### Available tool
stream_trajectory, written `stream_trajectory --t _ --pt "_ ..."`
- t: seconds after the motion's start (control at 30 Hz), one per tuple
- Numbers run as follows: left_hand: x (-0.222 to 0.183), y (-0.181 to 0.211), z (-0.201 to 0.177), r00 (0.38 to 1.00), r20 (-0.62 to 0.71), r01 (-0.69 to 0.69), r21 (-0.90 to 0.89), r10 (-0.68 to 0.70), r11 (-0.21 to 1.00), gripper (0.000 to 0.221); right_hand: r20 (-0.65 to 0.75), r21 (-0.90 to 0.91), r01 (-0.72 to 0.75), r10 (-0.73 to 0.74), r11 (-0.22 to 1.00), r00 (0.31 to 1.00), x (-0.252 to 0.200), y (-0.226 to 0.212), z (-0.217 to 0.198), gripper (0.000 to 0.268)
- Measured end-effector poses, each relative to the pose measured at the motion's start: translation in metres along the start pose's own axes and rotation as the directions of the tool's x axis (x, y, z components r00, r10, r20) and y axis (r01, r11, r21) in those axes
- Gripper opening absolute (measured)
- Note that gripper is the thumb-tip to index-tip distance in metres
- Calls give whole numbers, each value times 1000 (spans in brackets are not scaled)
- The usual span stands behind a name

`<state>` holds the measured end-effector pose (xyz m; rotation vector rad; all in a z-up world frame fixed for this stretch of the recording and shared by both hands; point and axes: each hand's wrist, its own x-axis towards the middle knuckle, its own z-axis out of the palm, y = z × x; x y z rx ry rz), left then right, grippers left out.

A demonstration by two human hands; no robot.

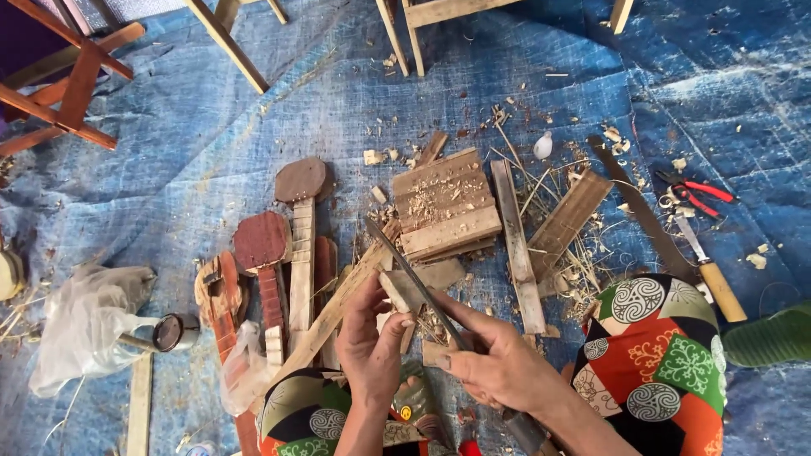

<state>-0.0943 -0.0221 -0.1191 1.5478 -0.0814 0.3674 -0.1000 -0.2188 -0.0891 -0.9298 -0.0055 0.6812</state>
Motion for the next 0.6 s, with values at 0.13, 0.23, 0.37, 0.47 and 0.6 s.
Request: stream_trajectory --t 0.13,0.23,0.37,0.47,0.6 --pt "1 0 1 999 -20 29 24 -28 999 63 39 38 134 -136 990 990 -17 -15 12 82" --pt "1 -3 3 999 -1 -34 8 34 999 64 33 -63 26 -24 998 999 14 13 -5 87" --pt "1 -3 0 1000 -17 12 51 -12 999 66 -81 -13 -70 69 997 994 15 20 -16 87" --pt "-3 -2 3 1000 -1 -10 37 10 999 64 -50 -14 -23 22 1000 998 -1 7 -7 84" --pt "3 -5 4 1000 -10 -25 34 25 999 65 38 -36 95 -93 995 995 -9 -9 1 87"
